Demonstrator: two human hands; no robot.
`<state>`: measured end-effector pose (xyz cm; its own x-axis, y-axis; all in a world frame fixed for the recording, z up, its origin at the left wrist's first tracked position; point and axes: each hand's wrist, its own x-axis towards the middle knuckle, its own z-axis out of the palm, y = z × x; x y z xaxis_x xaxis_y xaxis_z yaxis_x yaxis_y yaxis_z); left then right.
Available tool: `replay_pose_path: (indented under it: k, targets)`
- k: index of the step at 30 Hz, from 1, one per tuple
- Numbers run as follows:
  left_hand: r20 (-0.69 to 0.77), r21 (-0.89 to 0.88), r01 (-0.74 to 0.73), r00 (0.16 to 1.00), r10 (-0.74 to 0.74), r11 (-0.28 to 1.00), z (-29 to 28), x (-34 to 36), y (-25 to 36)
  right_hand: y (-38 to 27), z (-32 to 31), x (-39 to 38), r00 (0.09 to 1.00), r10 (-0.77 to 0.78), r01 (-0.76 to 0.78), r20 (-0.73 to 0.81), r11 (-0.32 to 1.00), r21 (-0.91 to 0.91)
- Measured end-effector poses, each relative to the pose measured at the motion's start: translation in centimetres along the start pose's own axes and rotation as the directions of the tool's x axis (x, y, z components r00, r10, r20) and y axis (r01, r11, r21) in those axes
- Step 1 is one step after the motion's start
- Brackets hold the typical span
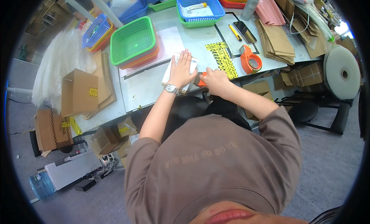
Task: The person wraps a small green bottle in bubble wrap and secures it with tape. They place the wrapped bottle into a cardboard box, close the box, and seal it with yellow tape. Finally, they affix a shipping label to the sealed box.
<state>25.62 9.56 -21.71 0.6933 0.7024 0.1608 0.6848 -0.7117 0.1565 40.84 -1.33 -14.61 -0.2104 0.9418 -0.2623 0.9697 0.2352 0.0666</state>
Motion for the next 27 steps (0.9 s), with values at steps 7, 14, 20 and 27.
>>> replay_pose_path:
  k: [7,14,20,27]
  targets:
    - [0.059,0.338,0.139,0.984,-0.168,0.931,0.2,1.1,2.5,1.1,1.1,0.7,0.881,0.007,0.036,0.474,0.996,-0.082]
    - [-0.079,0.062,0.147,0.987,-0.142,0.987,-1.0,0.6,3.0,7.0,-1.1,-4.8,0.964,0.263,-0.239,-0.024,0.908,0.345]
    - [-0.041,-0.025,0.006,0.999,-0.007,1.000,-0.5,-1.1,-1.0,8.3,-0.1,-7.0,0.974,0.185,-0.053,-0.134,0.753,0.656]
    - [-0.149,-0.817,0.138,0.888,-0.435,0.560,-3.0,-4.2,1.0,5.1,-0.6,-5.0,0.795,0.083,0.408,-0.600,0.659,0.632]
